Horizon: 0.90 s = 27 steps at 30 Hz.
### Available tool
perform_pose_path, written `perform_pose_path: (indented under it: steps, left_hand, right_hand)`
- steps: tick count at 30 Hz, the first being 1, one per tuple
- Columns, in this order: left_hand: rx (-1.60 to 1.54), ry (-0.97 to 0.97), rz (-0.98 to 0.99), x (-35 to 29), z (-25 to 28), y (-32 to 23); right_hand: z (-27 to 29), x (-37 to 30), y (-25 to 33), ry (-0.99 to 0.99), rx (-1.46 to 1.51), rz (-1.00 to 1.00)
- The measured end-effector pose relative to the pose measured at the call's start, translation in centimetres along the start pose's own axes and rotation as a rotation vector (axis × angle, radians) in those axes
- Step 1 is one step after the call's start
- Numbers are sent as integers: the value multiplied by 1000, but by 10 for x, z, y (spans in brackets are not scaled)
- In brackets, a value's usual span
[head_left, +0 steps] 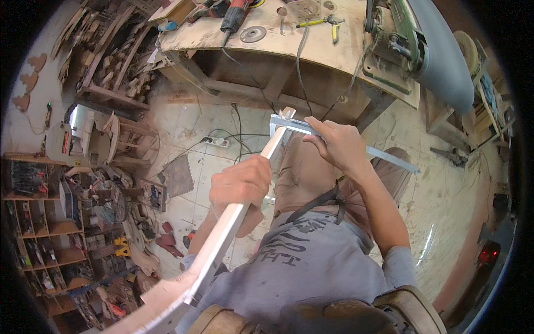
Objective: The person holds a wooden guitar neck against a running belt sander to smooth its surface and then uses digital calipers to measure the thickness of the neck.
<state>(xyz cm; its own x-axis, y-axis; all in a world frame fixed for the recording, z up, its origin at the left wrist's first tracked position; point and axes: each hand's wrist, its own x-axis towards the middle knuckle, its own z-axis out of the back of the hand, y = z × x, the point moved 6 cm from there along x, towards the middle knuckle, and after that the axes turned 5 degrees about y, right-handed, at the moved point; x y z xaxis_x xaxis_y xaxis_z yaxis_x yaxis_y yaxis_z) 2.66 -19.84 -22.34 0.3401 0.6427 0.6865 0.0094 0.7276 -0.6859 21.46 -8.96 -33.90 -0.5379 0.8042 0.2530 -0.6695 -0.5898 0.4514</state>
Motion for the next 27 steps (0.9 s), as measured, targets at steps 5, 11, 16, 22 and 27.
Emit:
perform_pose_path:
  steps: [5, 11, 16, 22, 27]
  left_hand:
    - [-37, -19, 48, 12, 2, 6]
    - [-48, -16, 89, 15, 4, 12]
    - [-34, -2, 130, 28, -4, 8]
    - [-24, -9, 176, 26, -1, 11]
    - [-34, -10, 187, 23, 2, 20]
  right_hand:
    - [-10, 2, -5, 30, 21, 29]
    - [-16, 0, -8, 39, 35, 45]
    - [-17, -4, -10, 50, 26, 44]
    - [-15, -3, -11, 62, 35, 47]
    - [-17, -3, -12, 21, 76, 38]
